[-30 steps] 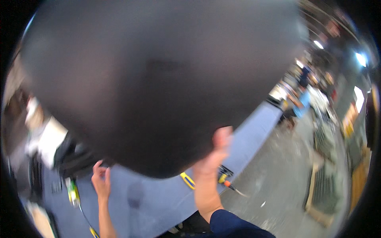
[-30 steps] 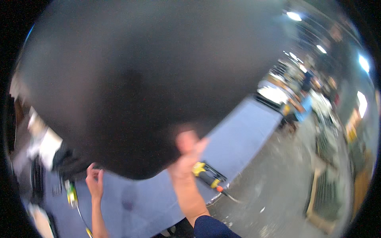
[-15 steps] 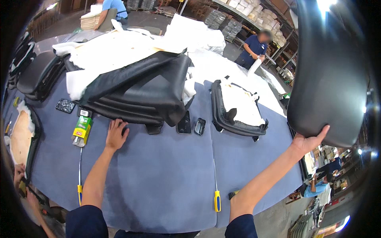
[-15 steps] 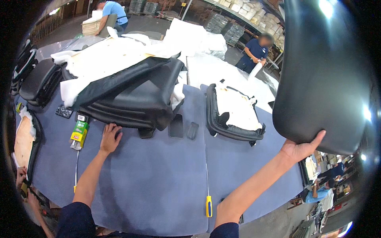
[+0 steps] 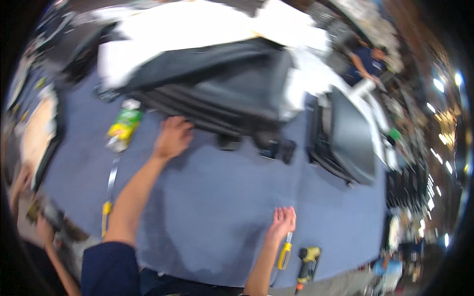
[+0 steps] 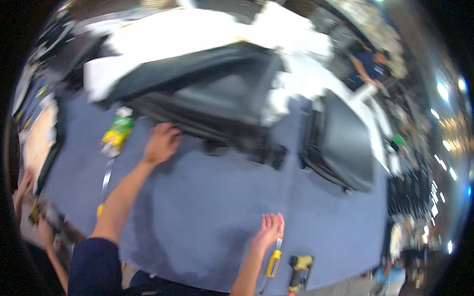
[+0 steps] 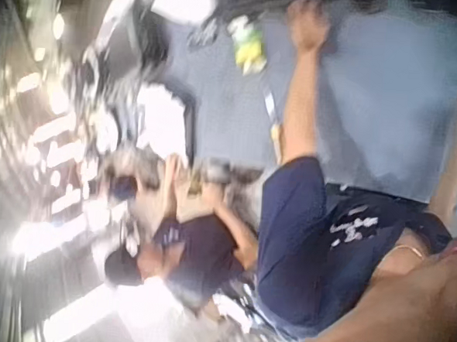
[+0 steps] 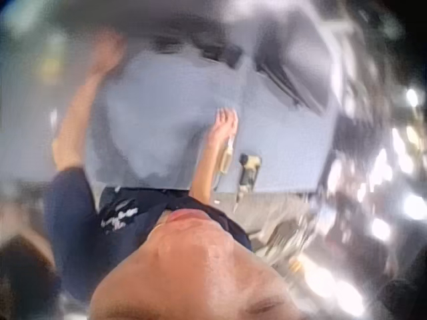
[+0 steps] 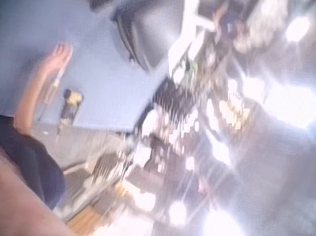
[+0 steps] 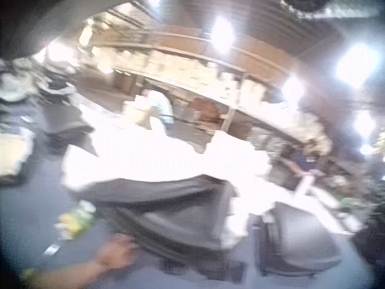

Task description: The person staples black fabric onto a foam-covered seat base using a pneumatic staple gun. They smooth the material, trim excess with a knife, and flip the seat to inspect the finish. The completed seat is placed on a stack of finished units.

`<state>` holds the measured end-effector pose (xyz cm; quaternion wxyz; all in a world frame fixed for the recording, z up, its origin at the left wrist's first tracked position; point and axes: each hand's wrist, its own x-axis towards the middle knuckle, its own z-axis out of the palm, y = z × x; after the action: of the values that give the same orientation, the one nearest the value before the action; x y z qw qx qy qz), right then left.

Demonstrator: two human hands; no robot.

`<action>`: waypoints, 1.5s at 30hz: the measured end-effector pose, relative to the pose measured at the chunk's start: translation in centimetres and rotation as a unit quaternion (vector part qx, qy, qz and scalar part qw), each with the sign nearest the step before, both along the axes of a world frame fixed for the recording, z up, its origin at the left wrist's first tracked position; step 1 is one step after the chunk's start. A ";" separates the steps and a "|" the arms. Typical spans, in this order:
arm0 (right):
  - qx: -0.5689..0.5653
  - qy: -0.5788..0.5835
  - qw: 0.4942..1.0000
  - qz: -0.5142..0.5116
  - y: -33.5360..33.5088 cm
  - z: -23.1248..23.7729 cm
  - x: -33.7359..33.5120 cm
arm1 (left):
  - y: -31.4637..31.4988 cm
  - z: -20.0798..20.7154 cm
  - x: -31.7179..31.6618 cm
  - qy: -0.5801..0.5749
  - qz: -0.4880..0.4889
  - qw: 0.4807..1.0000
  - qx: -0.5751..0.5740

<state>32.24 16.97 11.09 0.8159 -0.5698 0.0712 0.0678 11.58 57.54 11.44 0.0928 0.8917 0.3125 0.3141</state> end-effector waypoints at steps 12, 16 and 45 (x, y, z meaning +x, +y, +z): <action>-0.511 -0.400 0.747 0.142 -0.7 -0.6 -3.0 | -3.0 0.8 3.1 -0.010 0.026 0.998 0.061; -0.499 -0.414 0.750 0.133 -0.1 -0.2 -3.7 | -3.1 1.2 3.2 0.010 0.066 0.995 0.077; -0.535 -0.478 0.658 0.229 -6.0 0.9 -10.8 | -21.5 9.1 -13.0 -0.177 0.084 0.981 -0.015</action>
<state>21.40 10.97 11.97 0.2506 -0.8598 -0.4379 -0.0788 -1.44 36.02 20.58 0.1332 0.7912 0.3692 0.4690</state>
